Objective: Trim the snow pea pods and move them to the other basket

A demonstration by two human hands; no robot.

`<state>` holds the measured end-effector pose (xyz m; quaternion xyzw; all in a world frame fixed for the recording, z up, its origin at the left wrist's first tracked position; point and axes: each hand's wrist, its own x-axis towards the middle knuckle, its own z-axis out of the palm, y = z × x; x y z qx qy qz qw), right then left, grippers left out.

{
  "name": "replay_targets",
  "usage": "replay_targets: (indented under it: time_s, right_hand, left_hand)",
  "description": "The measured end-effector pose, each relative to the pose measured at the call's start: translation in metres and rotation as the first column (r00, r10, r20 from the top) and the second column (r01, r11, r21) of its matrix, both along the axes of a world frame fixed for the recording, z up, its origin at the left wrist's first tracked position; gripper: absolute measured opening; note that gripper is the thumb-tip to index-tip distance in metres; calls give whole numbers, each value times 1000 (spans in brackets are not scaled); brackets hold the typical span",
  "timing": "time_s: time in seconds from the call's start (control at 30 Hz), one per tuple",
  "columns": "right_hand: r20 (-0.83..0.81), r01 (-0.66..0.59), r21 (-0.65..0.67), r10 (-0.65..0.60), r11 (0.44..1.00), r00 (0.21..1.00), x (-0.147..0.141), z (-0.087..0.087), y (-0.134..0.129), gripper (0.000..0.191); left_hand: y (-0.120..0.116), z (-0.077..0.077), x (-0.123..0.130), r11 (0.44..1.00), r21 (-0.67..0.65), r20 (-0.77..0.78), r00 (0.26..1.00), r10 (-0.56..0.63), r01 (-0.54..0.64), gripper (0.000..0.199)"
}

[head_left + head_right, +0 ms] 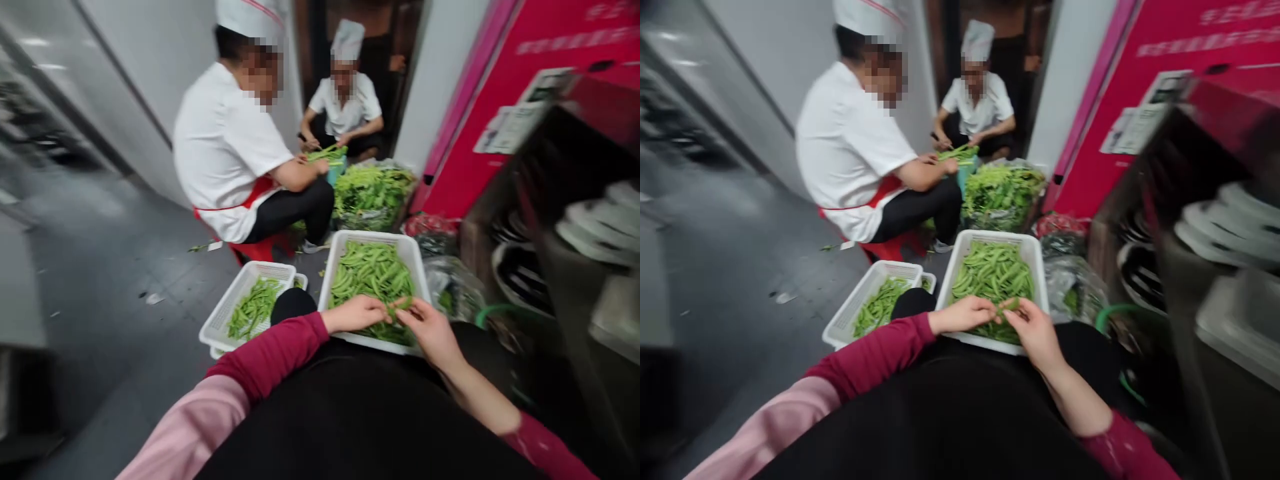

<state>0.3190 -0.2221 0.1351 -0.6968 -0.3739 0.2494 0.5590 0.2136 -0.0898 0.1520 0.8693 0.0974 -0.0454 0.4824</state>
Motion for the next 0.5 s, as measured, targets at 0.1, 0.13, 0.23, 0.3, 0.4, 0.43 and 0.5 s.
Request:
replay_targets:
  time_s: [0.1, 0.13, 0.23, 0.3, 0.4, 0.43, 0.5]
  right_hand:
    - [303, 95, -39, -78, 995, 950, 10, 2, 0, 28]
    - [453, 100, -53, -66, 994, 889, 14, 5, -1, 31]
    - [758, -80, -171, 183, 982, 626, 22, 15, -3, 26]
    - [761, -184, -254, 313, 950, 568, 23, 16, 2, 17]
    - [488, -130, -169, 198, 977, 850, 17, 7, 14, 12]
    - [288, -77, -107, 105, 991, 952, 16, 2, 18, 15]
    - [-148, 75, 14, -72, 997, 986, 17, -9, 23, 19]
  left_hand:
    - [8, -1, 3, 985, 161, 20, 997, -75, 70, 27]
    - [10, 0, 3, 967, 238, 34, 995, -97, 86, 27]
    - [10, 6, 3, 877, 470, 68, 987, -149, 100, 26]
    - [9, 10, 5, 839, 542, 109, 986, -130, 51, 25]
    - [5, 9, 10, 905, 401, 249, 968, 41, -142, 25]
    - [4, 6, 12, 930, 296, 282, 950, 135, -220, 26]
    - [1, -4, 13, 938, 67, 268, 912, 311, -340, 26]
